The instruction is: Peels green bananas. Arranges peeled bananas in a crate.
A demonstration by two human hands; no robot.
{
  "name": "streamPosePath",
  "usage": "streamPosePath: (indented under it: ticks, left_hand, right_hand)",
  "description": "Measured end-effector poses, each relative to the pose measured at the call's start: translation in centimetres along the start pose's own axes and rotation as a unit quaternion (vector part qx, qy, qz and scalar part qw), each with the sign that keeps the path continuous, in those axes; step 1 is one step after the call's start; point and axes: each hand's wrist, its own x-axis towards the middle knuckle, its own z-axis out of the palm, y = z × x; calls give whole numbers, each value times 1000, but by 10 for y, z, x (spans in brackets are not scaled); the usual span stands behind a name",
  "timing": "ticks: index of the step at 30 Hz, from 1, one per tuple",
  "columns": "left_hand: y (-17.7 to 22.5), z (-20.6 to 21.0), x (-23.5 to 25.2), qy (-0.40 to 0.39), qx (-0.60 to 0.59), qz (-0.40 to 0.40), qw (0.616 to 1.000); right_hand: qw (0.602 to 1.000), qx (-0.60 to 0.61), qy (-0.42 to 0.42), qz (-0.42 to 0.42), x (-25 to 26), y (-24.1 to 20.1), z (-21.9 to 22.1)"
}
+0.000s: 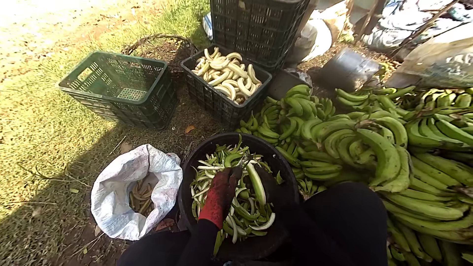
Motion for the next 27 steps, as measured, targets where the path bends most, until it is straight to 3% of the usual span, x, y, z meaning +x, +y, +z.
streamPosePath:
  ticks: [3,4,7,9,12,15,18,20,22,25,27]
  left_hand:
    - [15,8,-21,-17,94,110,989]
    - [16,12,-26,-2,123,145,982]
    - [15,16,-32,40,149,180,972]
    - [15,15,-30,41,142,162,976]
    - [13,13,-22,21,99,83,991]
    - [-1,14,-8,20,10,-5,1000]
    - [-16,14,5,30,-99,-82,991]
    - [-16,13,3,28,-114,-86,989]
    - [-8,13,-5,14,-92,-40,995]
    - [5,15,-24,-53,-11,84,995]
    - [5,19,-33,-67,56,160,983]
  right_hand:
    - [979,191,27,-69,17,-6,-14]
    - [967,249,36,-43,13,-18,-7]
    - [957,283,56,14,-8,-45,12]
    - [957,274,89,-26,-19,-46,26]
    - [977,69,60,-190,5,4,9]
    - [972,-166,103,-132,-18,5,34]
    - [945,-297,-7,-138,-28,12,26]
    - [974,-191,-15,-122,-24,19,11]
    - [997,3,13,-74,-18,14,-4]
    - [981,166,87,-54,-13,-10,-16]
    - [975,216,43,-41,0,-16,-29]
